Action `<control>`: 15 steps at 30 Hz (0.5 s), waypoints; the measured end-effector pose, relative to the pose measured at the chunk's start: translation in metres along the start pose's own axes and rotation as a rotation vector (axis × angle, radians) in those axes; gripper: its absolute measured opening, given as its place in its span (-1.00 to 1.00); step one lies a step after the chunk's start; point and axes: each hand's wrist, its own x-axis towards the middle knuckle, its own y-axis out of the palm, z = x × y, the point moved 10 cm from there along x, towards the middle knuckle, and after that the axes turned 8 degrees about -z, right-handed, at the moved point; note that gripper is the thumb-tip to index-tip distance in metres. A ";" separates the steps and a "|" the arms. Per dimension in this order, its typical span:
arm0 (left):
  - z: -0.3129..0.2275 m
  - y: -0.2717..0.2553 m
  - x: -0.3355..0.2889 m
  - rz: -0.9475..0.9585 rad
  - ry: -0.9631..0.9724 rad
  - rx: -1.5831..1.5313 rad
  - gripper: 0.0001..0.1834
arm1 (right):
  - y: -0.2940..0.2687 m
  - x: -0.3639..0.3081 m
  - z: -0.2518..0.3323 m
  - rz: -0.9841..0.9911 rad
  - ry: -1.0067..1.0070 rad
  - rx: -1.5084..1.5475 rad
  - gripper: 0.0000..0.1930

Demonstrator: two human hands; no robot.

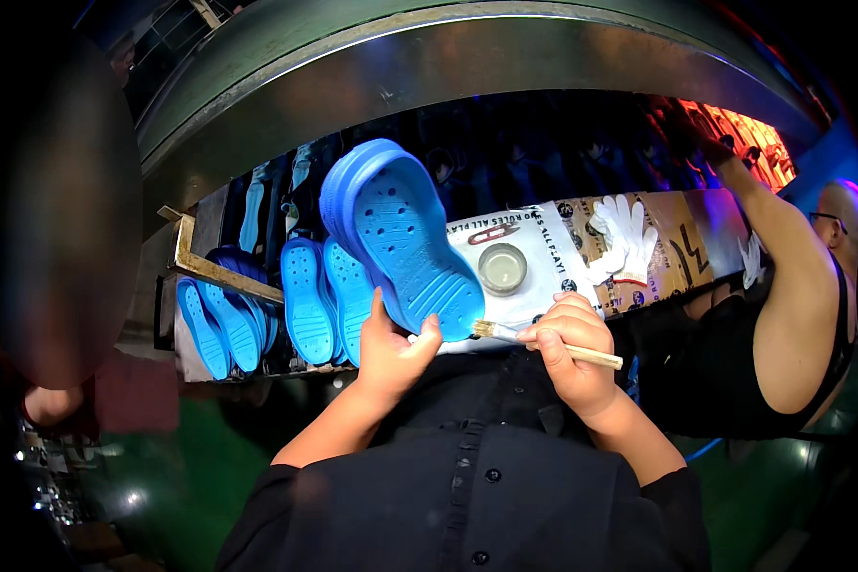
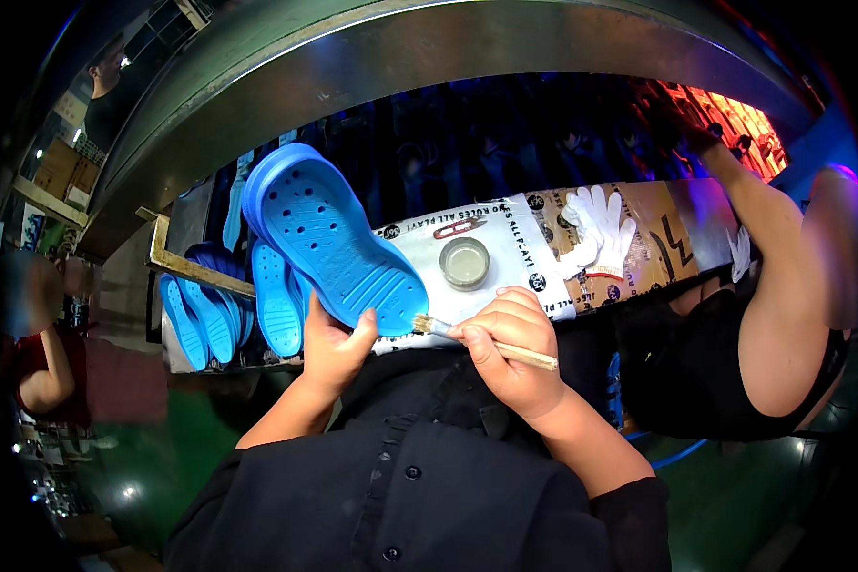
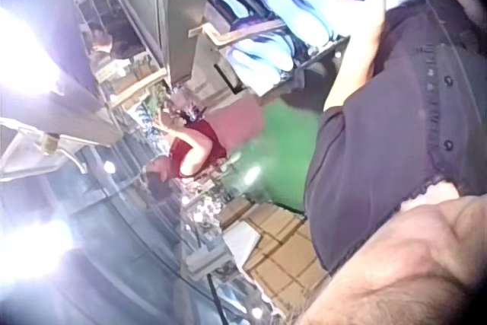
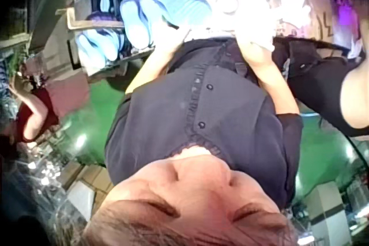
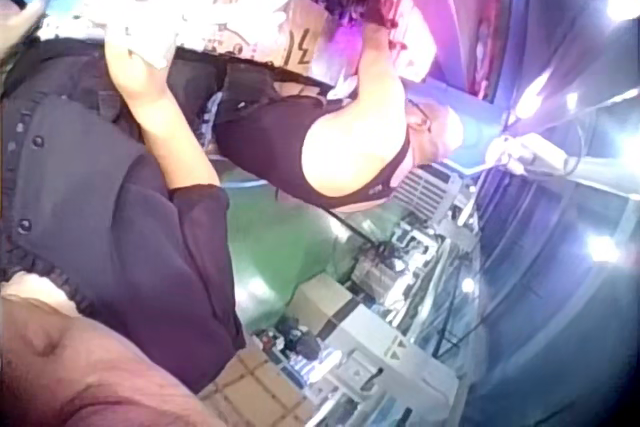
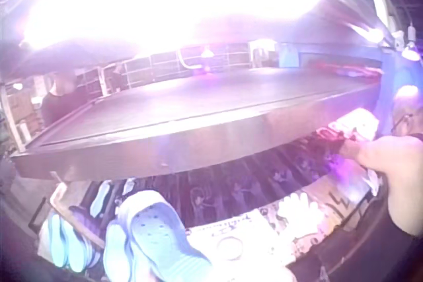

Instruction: The person applies a liquid substance to the edges and soles of blue shoes using a brush. They pick up the shoes from a stack, apply the liquid to specific areas, and then place them on a moving conveyor belt.

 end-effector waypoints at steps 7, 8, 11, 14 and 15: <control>-0.006 0.003 -0.001 -0.014 0.055 -0.003 -0.55 | 0.001 -0.002 -0.007 0.000 0.009 -0.094 -0.85; -0.004 0.003 -0.001 -0.014 0.054 0.005 -0.55 | -0.002 -0.003 -0.011 -0.010 0.038 -0.093 -0.85; -0.002 -0.003 -0.002 -0.016 0.143 0.119 -0.54 | -0.007 -0.005 -0.017 -0.056 0.084 -0.082 -0.85; -0.006 -0.002 -0.002 -0.013 0.214 0.147 -0.53 | -0.007 -0.006 -0.020 -0.084 0.121 -0.050 -0.86; -0.008 0.000 -0.003 -0.004 0.235 0.157 -0.52 | -0.001 -0.006 -0.016 -0.041 0.078 -0.052 -0.86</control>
